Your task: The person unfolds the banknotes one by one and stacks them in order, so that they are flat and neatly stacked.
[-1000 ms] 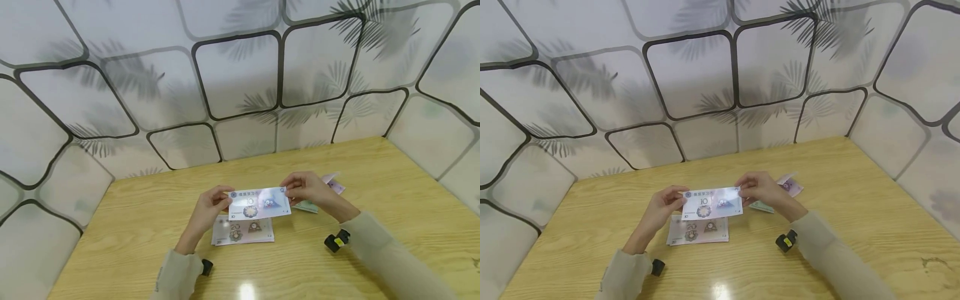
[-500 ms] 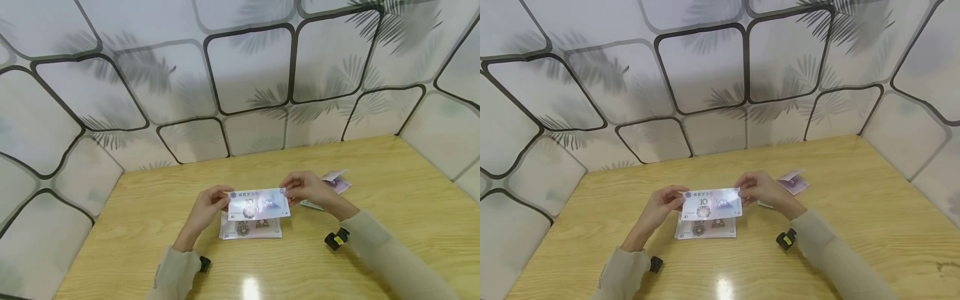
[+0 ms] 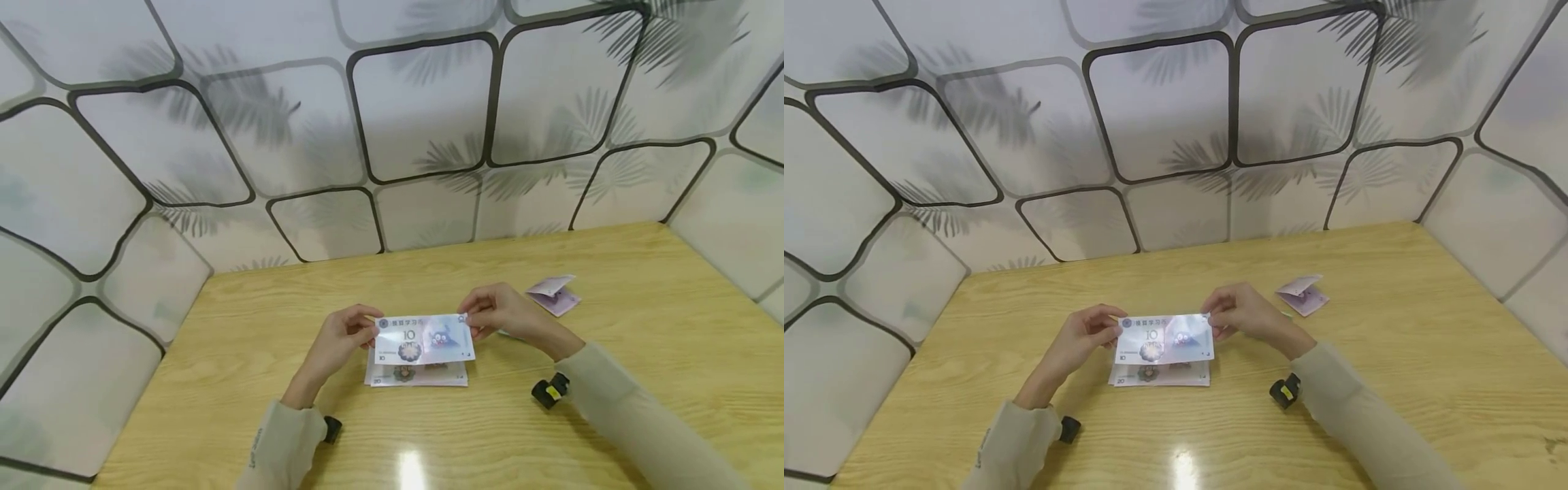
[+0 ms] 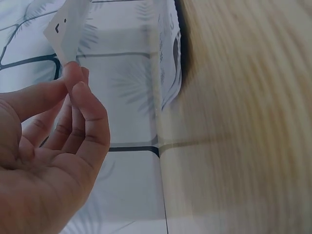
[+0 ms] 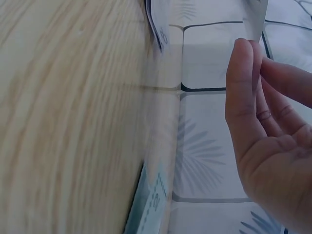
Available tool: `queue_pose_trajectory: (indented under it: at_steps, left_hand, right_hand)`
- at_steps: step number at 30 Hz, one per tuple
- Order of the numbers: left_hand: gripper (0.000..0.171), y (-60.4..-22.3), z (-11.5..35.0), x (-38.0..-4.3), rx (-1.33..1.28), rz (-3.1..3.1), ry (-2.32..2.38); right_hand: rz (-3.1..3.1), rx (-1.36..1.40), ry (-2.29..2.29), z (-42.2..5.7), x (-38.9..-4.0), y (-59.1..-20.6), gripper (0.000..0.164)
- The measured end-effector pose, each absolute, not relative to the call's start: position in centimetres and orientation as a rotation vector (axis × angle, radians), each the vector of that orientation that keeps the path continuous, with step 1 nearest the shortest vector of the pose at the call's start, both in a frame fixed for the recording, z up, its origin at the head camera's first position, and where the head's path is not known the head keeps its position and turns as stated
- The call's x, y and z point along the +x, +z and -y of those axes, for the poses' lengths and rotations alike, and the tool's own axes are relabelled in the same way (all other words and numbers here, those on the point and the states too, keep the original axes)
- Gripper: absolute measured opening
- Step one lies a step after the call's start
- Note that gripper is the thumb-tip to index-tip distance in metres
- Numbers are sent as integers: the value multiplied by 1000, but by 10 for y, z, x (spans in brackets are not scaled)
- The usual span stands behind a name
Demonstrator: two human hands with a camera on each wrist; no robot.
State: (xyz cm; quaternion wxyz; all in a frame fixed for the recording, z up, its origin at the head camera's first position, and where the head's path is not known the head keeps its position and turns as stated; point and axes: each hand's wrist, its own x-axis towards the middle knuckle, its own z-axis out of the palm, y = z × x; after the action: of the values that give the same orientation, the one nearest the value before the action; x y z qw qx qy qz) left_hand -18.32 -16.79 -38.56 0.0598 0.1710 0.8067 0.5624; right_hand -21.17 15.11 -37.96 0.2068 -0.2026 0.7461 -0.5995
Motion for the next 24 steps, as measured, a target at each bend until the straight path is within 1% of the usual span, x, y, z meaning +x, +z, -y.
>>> queue_pose_trajectory:
  at_steps: [24]
  left_hand:
    - [21, -390, 175, -185, 489, -2422, 1521]
  right_hand:
    - [-2116, -691, -1438, -138, -221, -390, 10]
